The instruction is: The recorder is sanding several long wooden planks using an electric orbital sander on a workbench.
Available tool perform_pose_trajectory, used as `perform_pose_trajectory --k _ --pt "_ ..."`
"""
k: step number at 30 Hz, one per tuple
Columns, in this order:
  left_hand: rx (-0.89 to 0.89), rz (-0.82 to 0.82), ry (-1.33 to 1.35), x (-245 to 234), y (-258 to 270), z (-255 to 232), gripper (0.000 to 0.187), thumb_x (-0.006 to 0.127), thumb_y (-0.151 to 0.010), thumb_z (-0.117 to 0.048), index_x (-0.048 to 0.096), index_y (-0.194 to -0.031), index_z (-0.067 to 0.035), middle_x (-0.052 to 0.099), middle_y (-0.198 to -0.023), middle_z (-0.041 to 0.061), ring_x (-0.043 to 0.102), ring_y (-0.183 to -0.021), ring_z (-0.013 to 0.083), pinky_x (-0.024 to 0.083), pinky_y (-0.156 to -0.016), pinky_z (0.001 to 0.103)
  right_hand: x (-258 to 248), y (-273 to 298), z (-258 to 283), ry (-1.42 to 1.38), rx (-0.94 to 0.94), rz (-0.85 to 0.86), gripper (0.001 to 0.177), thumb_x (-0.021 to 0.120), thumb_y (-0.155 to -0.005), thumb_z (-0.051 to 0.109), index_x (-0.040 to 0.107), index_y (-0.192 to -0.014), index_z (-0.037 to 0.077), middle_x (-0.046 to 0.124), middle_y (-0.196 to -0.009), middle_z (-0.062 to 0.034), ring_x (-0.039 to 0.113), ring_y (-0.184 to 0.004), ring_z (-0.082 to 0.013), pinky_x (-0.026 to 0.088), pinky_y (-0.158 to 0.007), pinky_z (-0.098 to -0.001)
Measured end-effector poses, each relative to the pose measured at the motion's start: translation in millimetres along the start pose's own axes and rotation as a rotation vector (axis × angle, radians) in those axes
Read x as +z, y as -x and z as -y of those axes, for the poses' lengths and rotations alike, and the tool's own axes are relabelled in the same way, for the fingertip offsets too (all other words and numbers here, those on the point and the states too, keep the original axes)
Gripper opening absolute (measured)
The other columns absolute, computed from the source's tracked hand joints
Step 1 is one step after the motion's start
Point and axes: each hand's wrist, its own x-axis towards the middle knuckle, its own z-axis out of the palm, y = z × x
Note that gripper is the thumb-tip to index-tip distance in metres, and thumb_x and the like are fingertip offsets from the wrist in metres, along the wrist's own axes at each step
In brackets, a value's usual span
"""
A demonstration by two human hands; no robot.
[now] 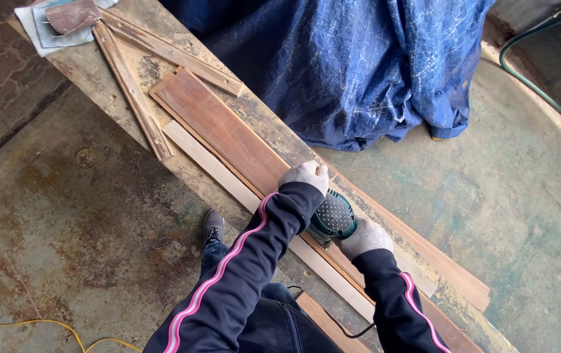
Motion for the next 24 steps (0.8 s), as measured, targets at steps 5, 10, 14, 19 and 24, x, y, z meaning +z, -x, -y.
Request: perform_pose_trajectory --k 5,10,14,19,24 --pt "-0.006 -0.059 0.005 -33 -37 18 0.043 0.048 -0.094 -0.042 0.076 -0.099 -0.010 0.074 -0.104 0.020 0.071 -0.101 0.0392 0.054 -0.090 0.050 -9 -18 48 0.000 -0.051 -0.002 0.049 0.078 -0.076 0.051 0.076 -0.109 0.016 0.078 -0.098 -0.0151 0.075 -0.095 -0.0324 0.059 -0.086 -0.0433" --pt "-0.006 -0.078 -0.001 -75 -65 31 0.042 0.047 -0.095 -0.042 0.076 -0.099 -0.012 0.074 -0.102 0.020 0.071 -0.099 0.0394 0.055 -0.088 0.051 -15 -34 97 0.017 -0.076 -0.019 0.044 0.079 -0.074 0.047 0.078 -0.105 0.016 0.078 -0.095 -0.0154 0.076 -0.093 -0.0319 0.059 -0.085 -0.0431" --pt "-0.049 -0.097 0.024 -113 -84 39 0.040 0.049 -0.093 -0.041 0.077 -0.096 -0.012 0.074 -0.101 0.019 0.071 -0.097 0.0389 0.055 -0.087 0.050 -20 -42 137 0.042 -0.077 -0.022 0.041 0.078 -0.076 0.044 0.078 -0.105 0.015 0.077 -0.096 -0.0158 0.075 -0.093 -0.0323 0.058 -0.085 -0.0435" --pt "-0.026 -0.146 0.033 -151 -111 57 0.039 0.050 -0.094 -0.040 0.077 -0.094 -0.012 0.075 -0.099 0.018 0.072 -0.094 0.0385 0.055 -0.085 0.048 -26 -53 186 0.053 -0.117 -0.026 0.044 0.078 -0.077 0.047 0.077 -0.107 0.015 0.077 -0.096 -0.0163 0.075 -0.092 -0.0326 0.058 -0.085 -0.0438" --pt "-0.007 -0.180 0.043 -171 -127 63 0.038 0.051 -0.092 -0.039 0.078 -0.094 -0.013 0.075 -0.098 0.017 0.071 -0.093 0.0377 0.055 -0.084 0.049 -29 -55 211 0.039 -0.125 -0.007 0.049 0.079 -0.074 0.053 0.077 -0.107 0.016 0.078 -0.095 -0.0151 0.075 -0.091 -0.0325 0.058 -0.084 -0.0445"
